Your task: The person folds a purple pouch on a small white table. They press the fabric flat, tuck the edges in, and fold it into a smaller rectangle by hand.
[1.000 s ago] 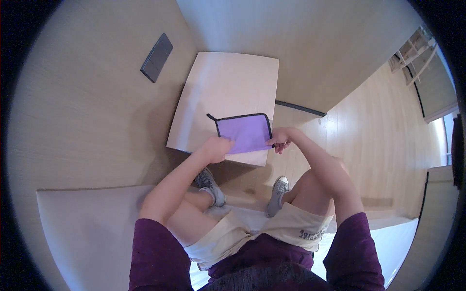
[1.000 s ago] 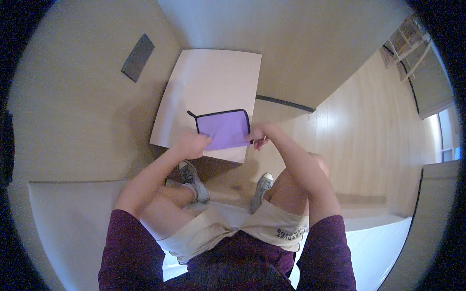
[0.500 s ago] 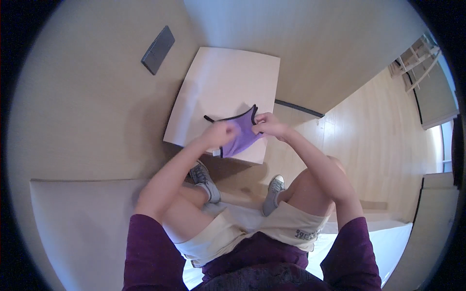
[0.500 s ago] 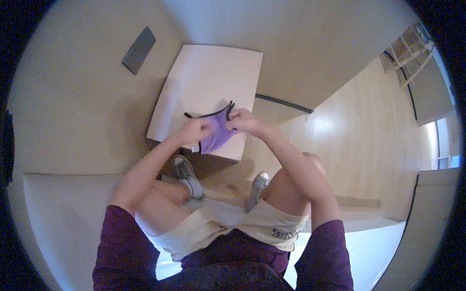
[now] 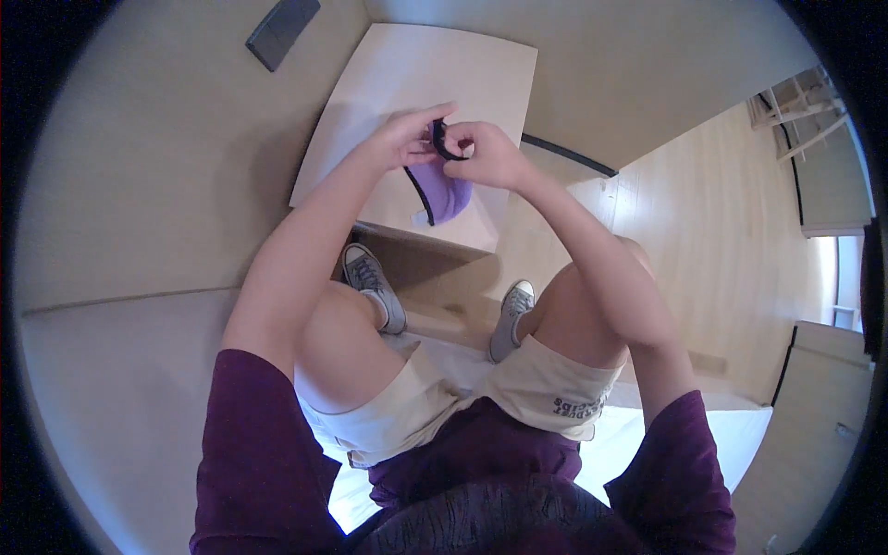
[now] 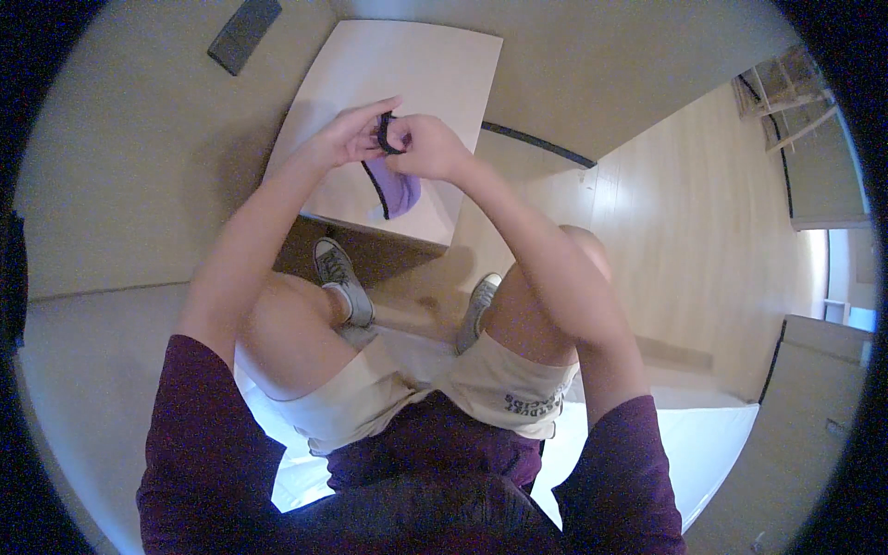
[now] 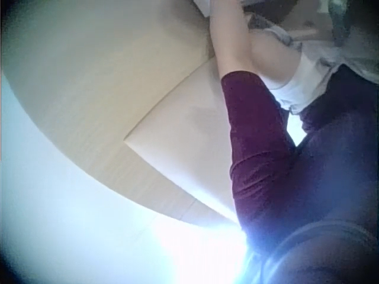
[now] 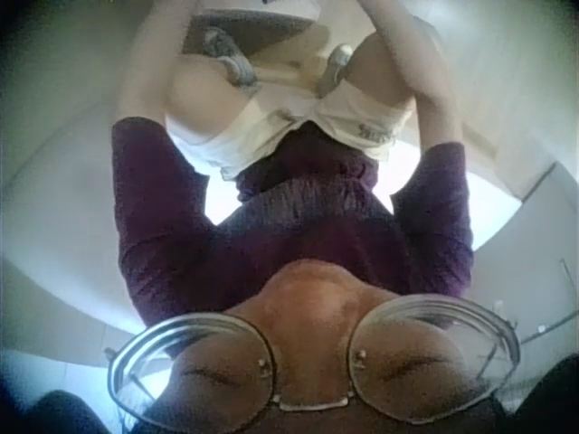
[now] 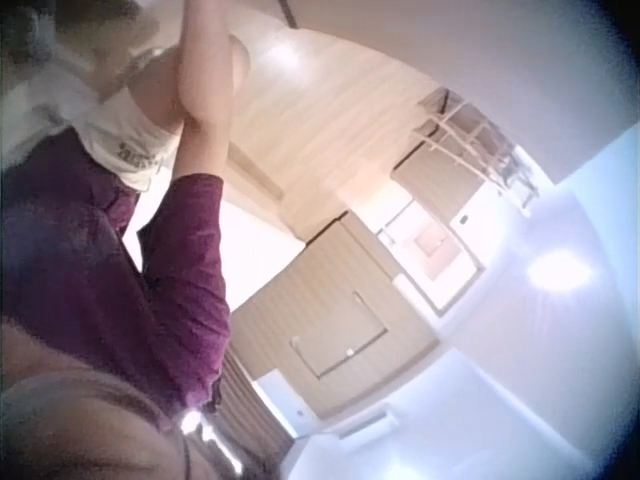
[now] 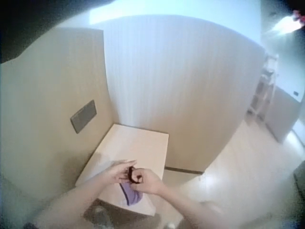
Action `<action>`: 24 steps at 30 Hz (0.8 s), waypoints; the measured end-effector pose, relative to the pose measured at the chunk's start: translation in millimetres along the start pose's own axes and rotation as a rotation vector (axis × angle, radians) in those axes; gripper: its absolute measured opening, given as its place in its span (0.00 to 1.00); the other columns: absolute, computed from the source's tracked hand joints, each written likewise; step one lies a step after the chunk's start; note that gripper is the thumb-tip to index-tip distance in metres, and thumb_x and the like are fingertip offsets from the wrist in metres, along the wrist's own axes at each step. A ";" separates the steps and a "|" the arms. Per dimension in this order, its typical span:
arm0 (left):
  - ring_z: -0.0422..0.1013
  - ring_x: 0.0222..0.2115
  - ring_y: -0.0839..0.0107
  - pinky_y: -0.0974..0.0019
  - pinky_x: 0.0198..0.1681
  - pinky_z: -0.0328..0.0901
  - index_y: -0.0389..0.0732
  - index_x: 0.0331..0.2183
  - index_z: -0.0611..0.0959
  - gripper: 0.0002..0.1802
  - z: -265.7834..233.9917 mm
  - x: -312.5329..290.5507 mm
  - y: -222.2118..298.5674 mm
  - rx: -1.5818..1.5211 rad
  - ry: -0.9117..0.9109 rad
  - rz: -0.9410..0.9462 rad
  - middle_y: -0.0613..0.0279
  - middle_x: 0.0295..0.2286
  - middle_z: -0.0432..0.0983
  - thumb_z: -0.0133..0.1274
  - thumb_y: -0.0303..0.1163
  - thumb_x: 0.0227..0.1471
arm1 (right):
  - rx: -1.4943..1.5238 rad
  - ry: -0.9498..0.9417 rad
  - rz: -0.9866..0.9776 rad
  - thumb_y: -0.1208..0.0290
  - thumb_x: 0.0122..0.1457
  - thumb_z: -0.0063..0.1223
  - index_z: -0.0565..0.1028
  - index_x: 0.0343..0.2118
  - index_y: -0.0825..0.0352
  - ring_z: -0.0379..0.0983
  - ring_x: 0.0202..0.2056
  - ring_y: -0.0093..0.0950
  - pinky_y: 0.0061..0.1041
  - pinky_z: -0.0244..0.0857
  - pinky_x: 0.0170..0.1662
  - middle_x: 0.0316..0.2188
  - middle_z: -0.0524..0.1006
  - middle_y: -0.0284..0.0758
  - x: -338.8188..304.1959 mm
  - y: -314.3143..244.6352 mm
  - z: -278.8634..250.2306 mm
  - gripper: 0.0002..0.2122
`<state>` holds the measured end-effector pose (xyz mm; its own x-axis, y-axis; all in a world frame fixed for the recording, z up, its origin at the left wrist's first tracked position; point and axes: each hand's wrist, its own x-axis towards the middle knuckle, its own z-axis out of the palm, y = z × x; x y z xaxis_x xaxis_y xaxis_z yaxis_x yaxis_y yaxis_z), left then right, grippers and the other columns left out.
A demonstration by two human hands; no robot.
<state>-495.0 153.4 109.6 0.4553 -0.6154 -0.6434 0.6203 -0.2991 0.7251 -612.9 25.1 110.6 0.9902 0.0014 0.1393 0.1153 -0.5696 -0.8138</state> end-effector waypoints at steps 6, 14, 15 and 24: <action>0.75 0.30 0.65 0.66 0.37 0.74 0.33 0.35 0.76 0.10 -35.7 15.8 16.4 -0.167 -0.123 0.043 0.57 0.32 0.76 0.50 0.25 0.46 | 0.081 -0.001 -0.007 0.74 0.42 0.57 0.63 0.19 0.66 0.64 0.23 0.20 0.23 0.63 0.28 0.18 0.69 0.28 18.9 -9.0 -25.5 0.11; 0.70 0.41 0.69 0.69 0.42 0.71 0.46 0.51 0.70 0.26 -38.0 -15.2 44.2 -0.200 -0.037 0.456 0.57 0.42 0.70 0.50 0.24 0.47 | -0.015 0.330 -0.047 0.73 0.51 0.57 0.68 0.31 0.66 0.72 0.27 0.22 0.23 0.67 0.34 0.25 0.77 0.33 14.8 -14.6 -48.4 0.09; 0.70 0.42 0.70 0.71 0.41 0.71 0.47 0.52 0.70 0.27 -38.5 -22.9 47.9 -0.137 -0.110 0.460 0.58 0.42 0.70 0.50 0.24 0.47 | -0.015 0.329 -0.050 0.73 0.51 0.57 0.68 0.31 0.66 0.72 0.27 0.22 0.23 0.67 0.34 0.25 0.77 0.33 12.4 -19.7 -51.1 0.09; 0.75 0.30 0.75 0.78 0.32 0.73 0.32 0.46 0.71 0.22 -61.2 -46.8 33.9 0.271 -0.120 0.097 0.52 0.37 0.77 0.45 0.39 0.56 | 0.152 0.032 0.275 0.69 0.51 0.60 0.75 0.35 0.63 0.71 0.27 0.15 0.14 0.63 0.32 0.24 0.78 0.26 10.5 -33.2 -64.4 0.09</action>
<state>-456.3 216.7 149.3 0.4151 -0.7278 -0.5460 0.3773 -0.4084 0.8312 -611.4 -8.9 175.4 0.9833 -0.1626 -0.0818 -0.1435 -0.4159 -0.8980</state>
